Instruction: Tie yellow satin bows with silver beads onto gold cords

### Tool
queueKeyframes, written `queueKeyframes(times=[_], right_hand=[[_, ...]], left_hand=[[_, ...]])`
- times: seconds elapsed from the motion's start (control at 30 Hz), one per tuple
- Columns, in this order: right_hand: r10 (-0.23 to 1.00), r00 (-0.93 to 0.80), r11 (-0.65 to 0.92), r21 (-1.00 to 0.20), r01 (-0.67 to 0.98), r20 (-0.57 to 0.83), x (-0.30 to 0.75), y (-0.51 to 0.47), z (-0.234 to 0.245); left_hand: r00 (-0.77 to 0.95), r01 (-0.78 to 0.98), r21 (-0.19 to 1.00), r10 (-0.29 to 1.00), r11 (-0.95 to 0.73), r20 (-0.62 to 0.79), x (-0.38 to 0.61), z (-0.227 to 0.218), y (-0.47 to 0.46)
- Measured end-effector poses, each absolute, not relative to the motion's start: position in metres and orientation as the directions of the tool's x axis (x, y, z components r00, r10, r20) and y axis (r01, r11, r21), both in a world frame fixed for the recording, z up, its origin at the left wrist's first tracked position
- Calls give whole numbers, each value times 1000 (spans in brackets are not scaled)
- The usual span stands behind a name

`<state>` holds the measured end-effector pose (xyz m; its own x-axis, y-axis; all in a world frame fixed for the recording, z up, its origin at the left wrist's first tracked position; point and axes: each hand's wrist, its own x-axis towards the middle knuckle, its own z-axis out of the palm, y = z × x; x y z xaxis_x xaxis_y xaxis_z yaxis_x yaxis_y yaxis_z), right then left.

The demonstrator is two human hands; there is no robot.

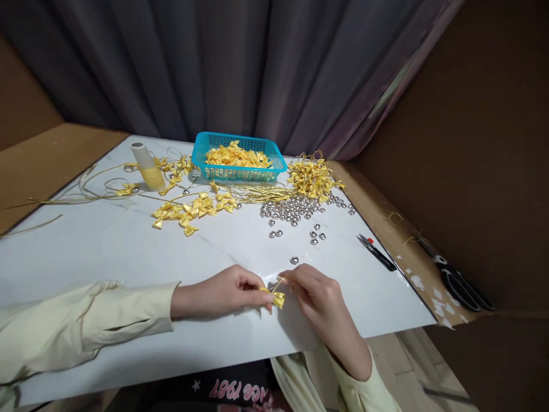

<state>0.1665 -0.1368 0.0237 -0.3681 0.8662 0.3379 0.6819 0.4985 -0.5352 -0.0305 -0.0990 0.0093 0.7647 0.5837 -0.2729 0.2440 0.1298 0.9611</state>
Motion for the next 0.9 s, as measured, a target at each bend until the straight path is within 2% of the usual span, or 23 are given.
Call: queueKeyframes(times=[0.27,0.6,0.77,0.9], right_hand=[[860,-337,507,-566,650,384,167,-138,29],[855,-326,516,-597,615,404,167,-140,35],[850,-325,525,-632,570,414,166,-142,38],[855,-320,519,-666,536,408,162,-143,38]], left_hand=[[791,97,945,552,312,-264,-30,6,-97],[771,133,952,574,277,-275,-30,6,-98],[700,183,970,671,163,-245,-27,9,-99],[676,137,973,701,183,-227,-25,10,-100]])
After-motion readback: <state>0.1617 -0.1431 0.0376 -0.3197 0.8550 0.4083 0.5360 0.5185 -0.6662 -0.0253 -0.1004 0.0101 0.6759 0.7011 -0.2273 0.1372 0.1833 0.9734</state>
